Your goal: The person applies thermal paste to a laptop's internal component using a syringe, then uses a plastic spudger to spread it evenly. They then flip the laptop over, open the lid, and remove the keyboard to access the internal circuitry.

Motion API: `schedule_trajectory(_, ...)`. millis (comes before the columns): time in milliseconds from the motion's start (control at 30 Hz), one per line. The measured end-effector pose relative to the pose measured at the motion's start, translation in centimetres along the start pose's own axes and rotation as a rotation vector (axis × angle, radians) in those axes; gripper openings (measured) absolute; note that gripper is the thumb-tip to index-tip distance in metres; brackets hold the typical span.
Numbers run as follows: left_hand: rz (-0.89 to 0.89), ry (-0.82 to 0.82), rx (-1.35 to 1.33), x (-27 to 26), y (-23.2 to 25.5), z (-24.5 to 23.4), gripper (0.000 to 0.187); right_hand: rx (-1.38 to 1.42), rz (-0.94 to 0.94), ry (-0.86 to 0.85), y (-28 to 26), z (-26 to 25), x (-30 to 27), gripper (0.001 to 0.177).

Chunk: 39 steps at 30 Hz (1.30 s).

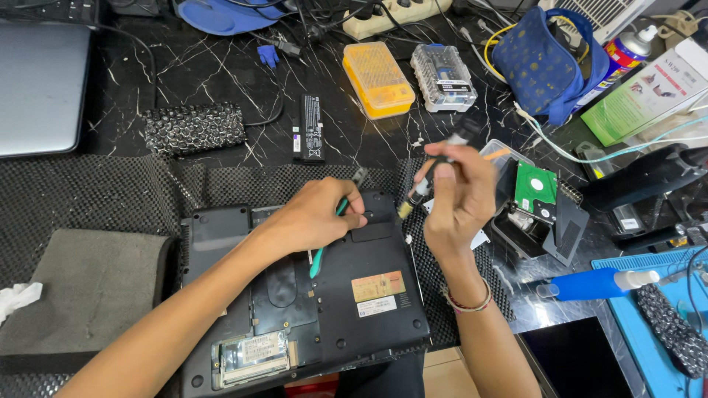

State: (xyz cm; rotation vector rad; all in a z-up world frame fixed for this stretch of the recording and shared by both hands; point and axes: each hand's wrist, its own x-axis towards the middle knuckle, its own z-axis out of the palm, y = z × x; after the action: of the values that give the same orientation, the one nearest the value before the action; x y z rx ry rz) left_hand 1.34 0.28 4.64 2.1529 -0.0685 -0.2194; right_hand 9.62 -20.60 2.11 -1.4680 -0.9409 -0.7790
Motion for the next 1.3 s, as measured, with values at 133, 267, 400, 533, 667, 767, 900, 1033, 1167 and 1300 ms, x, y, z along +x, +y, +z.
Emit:
schedule_trajectory(133, -0.018, -0.014, -0.016, 0.3, -0.4, -0.7, 0.024, -0.035, 0.145, -0.076, -0.5, 0.2, 0.1, 0.028)
schedule_trajectory(267, -0.106, -0.002, -0.137, -0.6, 0.1, -2.0, 0.029, 0.071, 0.639, -0.249, -0.1, 0.3, -0.3, 0.031)
schedule_trajectory(400, -0.091, 0.024, -0.340, 0.2, -2.9, -1.7, 0.025, 0.175, 0.933, -0.360, -0.7, 0.8, -0.7, 0.017)
schedule_trajectory(533, -0.059, 0.028, -0.492, -0.9, -3.0, -1.4, 0.025, 0.214, 0.923, -0.458, -2.7, 1.4, 0.2, 0.013)
schedule_trajectory(667, 0.002, 0.098, -0.634, -2.0, -3.0, -0.9, 0.024, 0.280, 0.975, -0.431, -2.5, 1.7, -0.6, 0.008)
schedule_trajectory(767, 0.027, 0.139, -0.699, -2.4, -4.0, -0.5, 0.028, 0.288, 1.030, -0.383, -2.6, 2.1, -0.6, 0.003)
schedule_trajectory(900, 0.072, 0.182, -0.772, -1.9, -4.9, 0.0, 0.029, 0.304, 1.088, -0.352, -2.7, 2.2, -0.7, 0.007)
schedule_trajectory(1033, 0.086, 0.199, -0.811, -1.0, -6.2, 0.7, 0.029, 0.322, 1.139, -0.304, -2.6, 2.5, -1.1, 0.012)
schedule_trajectory(1167, 0.115, 0.243, -0.848, -1.0, -6.2, 0.4, 0.026, 0.367, 1.184, -0.261, -0.5, 2.3, -2.1, 0.022)
schedule_trajectory(1300, 0.175, 0.286, -0.918, -0.8, -6.7, 0.3, 0.026, 0.375, 1.233, -0.237, -0.8, 2.3, -1.9, 0.028)
